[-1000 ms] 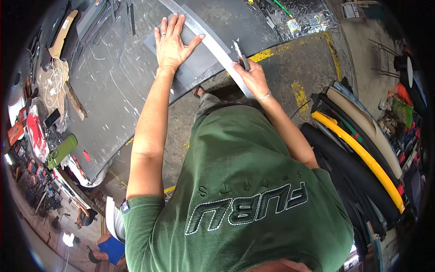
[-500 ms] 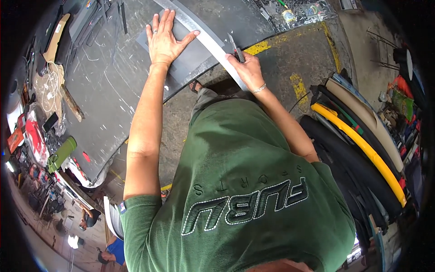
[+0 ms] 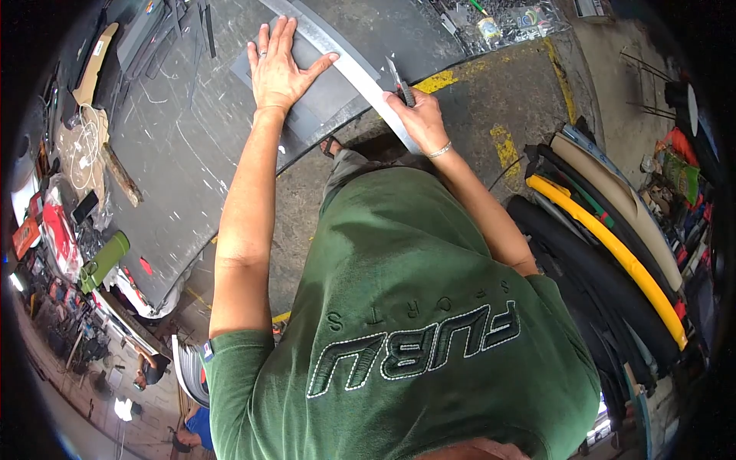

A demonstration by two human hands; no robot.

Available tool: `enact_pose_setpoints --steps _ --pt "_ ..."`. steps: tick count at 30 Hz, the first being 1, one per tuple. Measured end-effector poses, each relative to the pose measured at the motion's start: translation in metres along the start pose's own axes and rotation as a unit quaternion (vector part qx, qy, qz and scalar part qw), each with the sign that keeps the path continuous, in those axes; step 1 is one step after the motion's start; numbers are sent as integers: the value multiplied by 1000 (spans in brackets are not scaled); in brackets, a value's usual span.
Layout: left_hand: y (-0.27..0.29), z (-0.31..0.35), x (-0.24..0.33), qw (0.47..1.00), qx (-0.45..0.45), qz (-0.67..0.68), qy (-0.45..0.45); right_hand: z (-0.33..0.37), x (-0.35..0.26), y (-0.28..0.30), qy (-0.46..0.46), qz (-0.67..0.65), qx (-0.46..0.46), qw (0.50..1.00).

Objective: Measure and cut rectangular pieces of synthetic grey material using a metal ruler and a utility knife on a workbench.

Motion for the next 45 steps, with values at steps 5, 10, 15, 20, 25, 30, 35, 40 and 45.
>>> enact_pose_setpoints --steps 5,10,15,20,25,30,35,40,45 --pt "1 1 -1 1000 2 -4 0 0 0 -2 0 -16 -14 1000" --pt "0 0 -1 1000 2 -1 2 -3 4 -3 -2 -10 -20 1000" --pt "-1 0 -1 1000 3 -5 4 -5 9 -4 5 -5 -24 1000" --pt "0 -1 1 1000 5 -2 1 -7 14 -4 -2 16 -32 999" --pt "1 0 1 1000 6 -5 -2 -6 10 -3 3 21 -28 999" --pt "1 0 1 1000 7 -10 -6 -4 5 0 3 23 -30 999" --pt "1 0 1 1000 4 -14 -3 -2 2 1 14 3 -28 1000" --pt "1 0 2 1000 0 -4 6 -5 7 -1 22 8 -41 999" --pt "0 0 1 1000 -3 -6 9 -5 7 0 11 8 -55 998"
Point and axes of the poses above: each hand's wrist, its own z-axis away from the middle knuckle, its own y-axis out of the back of the hand, x = y × z, the point moved 4 cm from there along -z, towards the middle knuckle, and after that the axes turned 9 degrees about z, right-handed, at the moved point
